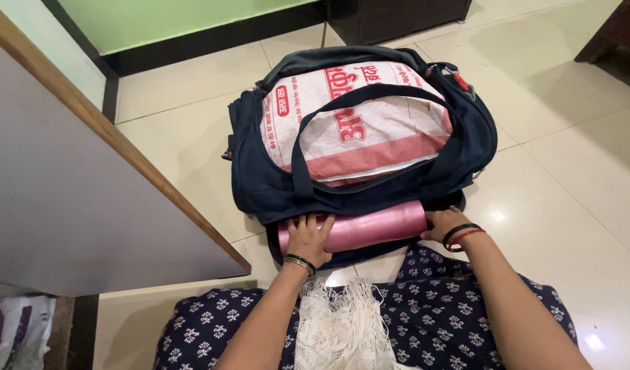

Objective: The person places a pink bottle into a duffle bag already containing a sack, then zips the bag closed by hand.

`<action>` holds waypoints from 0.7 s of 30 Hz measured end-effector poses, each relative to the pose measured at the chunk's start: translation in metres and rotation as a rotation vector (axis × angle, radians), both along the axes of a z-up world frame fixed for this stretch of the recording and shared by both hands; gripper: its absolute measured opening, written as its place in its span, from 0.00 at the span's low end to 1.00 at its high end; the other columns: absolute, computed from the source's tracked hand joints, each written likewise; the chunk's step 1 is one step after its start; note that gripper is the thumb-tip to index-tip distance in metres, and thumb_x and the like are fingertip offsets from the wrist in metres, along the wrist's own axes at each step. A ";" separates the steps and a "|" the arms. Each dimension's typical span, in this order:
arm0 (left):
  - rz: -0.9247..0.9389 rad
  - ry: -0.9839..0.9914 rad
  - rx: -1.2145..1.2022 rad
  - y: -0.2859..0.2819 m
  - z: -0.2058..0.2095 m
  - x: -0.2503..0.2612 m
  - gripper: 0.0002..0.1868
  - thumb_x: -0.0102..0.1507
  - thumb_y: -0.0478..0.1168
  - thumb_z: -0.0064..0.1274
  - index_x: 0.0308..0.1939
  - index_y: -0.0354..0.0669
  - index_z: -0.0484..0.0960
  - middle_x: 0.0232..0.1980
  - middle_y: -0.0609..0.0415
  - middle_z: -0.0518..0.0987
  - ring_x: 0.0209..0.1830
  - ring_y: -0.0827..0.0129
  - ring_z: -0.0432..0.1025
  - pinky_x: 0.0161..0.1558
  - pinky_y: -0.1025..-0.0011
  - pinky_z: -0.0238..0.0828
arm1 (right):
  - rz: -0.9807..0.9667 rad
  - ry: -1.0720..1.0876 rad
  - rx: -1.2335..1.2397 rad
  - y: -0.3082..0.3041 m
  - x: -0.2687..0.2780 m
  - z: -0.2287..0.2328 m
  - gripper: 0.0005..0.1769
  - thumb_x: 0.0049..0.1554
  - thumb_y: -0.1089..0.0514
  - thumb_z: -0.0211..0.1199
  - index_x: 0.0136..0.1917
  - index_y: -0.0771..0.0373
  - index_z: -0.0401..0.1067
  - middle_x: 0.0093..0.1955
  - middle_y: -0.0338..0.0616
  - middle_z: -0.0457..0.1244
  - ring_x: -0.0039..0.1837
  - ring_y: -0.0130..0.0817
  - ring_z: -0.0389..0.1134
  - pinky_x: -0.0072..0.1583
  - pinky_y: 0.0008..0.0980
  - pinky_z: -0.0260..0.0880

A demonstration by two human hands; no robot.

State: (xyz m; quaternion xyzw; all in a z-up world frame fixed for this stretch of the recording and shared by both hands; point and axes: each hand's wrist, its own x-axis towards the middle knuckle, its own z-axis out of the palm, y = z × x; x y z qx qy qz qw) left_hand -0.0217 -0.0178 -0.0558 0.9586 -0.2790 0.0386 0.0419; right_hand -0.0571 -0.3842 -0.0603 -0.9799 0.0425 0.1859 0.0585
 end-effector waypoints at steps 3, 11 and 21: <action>-0.028 -0.001 -0.027 0.000 -0.007 0.001 0.58 0.41 0.52 0.76 0.73 0.60 0.62 0.70 0.39 0.65 0.71 0.42 0.57 0.68 0.32 0.47 | 0.006 0.011 0.013 -0.003 0.005 -0.010 0.37 0.51 0.38 0.69 0.68 0.54 0.67 0.59 0.53 0.70 0.67 0.47 0.69 0.79 0.44 0.50; 0.062 0.146 -0.186 0.014 0.015 -0.003 0.45 0.45 0.55 0.73 0.65 0.57 0.73 0.66 0.48 0.72 0.67 0.50 0.63 0.65 0.49 0.58 | 0.013 0.082 0.009 -0.007 0.013 -0.028 0.41 0.48 0.31 0.67 0.68 0.54 0.67 0.61 0.52 0.70 0.70 0.47 0.67 0.79 0.46 0.48; 0.901 0.259 -0.663 0.056 -0.015 0.035 0.09 0.56 0.46 0.61 0.37 0.57 0.92 0.46 0.50 0.86 0.50 0.52 0.77 0.53 0.59 0.71 | -0.093 -0.027 0.114 -0.015 0.024 -0.051 0.53 0.47 0.23 0.64 0.69 0.63 0.65 0.61 0.62 0.69 0.64 0.56 0.70 0.65 0.45 0.69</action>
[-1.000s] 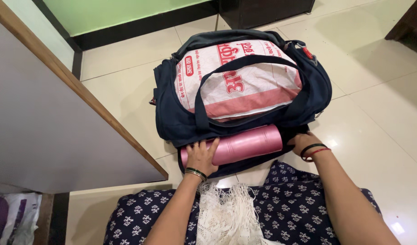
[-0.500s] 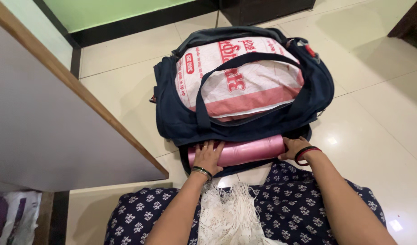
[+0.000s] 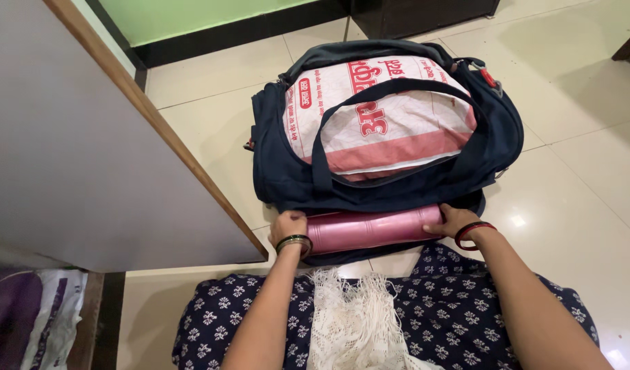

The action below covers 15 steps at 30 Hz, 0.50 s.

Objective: The person places a pink bottle into a duffle bag already containing a sack, then zips the bag closed by hand.

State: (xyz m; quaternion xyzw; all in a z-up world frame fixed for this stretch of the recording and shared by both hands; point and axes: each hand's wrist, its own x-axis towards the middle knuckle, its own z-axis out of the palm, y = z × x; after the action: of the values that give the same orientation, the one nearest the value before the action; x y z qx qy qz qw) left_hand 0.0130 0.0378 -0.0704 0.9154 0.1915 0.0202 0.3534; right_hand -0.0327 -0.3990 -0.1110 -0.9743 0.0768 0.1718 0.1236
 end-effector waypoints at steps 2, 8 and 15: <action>0.109 0.087 -0.202 0.007 -0.026 0.011 0.12 0.53 0.44 0.63 0.39 0.50 0.91 0.47 0.46 0.85 0.50 0.51 0.78 0.56 0.59 0.72 | 0.006 -0.025 0.080 -0.004 0.001 -0.010 0.54 0.46 0.23 0.65 0.69 0.66 0.64 0.61 0.63 0.68 0.64 0.56 0.71 0.65 0.44 0.69; 0.318 0.214 -0.510 0.004 -0.065 0.024 0.31 0.52 0.42 0.67 0.58 0.33 0.81 0.64 0.34 0.71 0.59 0.44 0.74 0.61 0.57 0.72 | -0.019 0.011 0.075 0.000 -0.002 -0.012 0.57 0.47 0.21 0.61 0.73 0.65 0.60 0.63 0.63 0.67 0.67 0.56 0.69 0.68 0.44 0.67; 0.203 0.358 -0.882 0.007 -0.089 0.027 0.47 0.53 0.51 0.68 0.69 0.27 0.68 0.71 0.36 0.73 0.67 0.52 0.69 0.63 0.60 0.67 | -0.049 0.102 -0.065 0.006 -0.001 -0.012 0.61 0.48 0.16 0.56 0.76 0.64 0.57 0.68 0.60 0.65 0.71 0.55 0.65 0.72 0.46 0.63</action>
State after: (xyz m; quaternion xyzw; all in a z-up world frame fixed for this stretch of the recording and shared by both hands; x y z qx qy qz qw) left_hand 0.0397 0.0445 -0.1597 0.6441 0.3277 -0.1862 0.6656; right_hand -0.0337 -0.3932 -0.1228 -0.9656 0.1123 0.2158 0.0921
